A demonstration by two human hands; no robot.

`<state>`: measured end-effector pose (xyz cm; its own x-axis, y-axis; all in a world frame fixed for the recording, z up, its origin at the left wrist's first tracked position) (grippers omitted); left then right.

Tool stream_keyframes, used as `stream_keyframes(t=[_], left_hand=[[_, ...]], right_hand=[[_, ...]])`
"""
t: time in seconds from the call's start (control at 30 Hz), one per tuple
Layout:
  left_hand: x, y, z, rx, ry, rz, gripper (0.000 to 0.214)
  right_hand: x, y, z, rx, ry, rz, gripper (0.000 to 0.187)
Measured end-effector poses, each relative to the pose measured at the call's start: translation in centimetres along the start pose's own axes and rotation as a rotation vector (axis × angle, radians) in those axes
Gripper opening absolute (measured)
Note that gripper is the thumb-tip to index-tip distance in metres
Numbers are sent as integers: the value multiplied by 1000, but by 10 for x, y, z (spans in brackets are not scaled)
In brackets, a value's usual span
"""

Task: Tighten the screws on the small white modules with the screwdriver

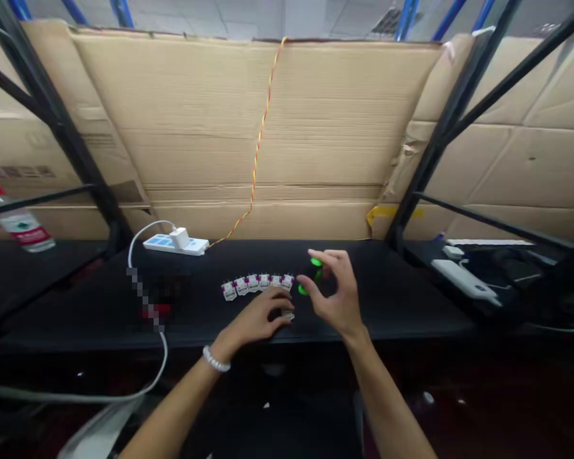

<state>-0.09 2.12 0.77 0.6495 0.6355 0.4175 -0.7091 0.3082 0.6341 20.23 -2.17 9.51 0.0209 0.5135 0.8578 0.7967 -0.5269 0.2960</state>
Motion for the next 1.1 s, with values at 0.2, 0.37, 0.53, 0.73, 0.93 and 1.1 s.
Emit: stream_keyframes(t=[0.2, 0.37, 0.53, 0.73, 0.93, 1.1], left_hand=[[0, 0, 1, -19, 11, -14, 13], [1, 0, 2, -20, 11, -15, 14], [2, 1, 4, -29, 26, -22, 14], [2, 1, 5, -30, 28, -19, 13], [1, 1, 4, -32, 33, -16, 14], [1, 1, 3, -28, 25, -19, 14]], right_hand=[[-1, -2, 0, 124, -24, -115, 49], [0, -2, -3, -14, 9, -6, 40], [-1, -1, 0, 120, -24, -123, 50], [1, 3, -1, -23, 3, -44, 41], [0, 3, 8, 77, -42, -108, 51], [1, 4, 6, 106, -23, -134, 52]])
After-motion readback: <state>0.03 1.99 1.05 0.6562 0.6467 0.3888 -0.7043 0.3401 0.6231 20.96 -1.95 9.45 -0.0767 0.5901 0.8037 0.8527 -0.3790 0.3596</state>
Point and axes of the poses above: each hand's wrist, its own x-axis towards the middle knuckle, its own y-axis out of the back of the hand, z = x × y, the point moved 2 cm from there along x, towards the middle knuckle, and after that the axes turned 6 degrees about -x, right-handed, at the moved point
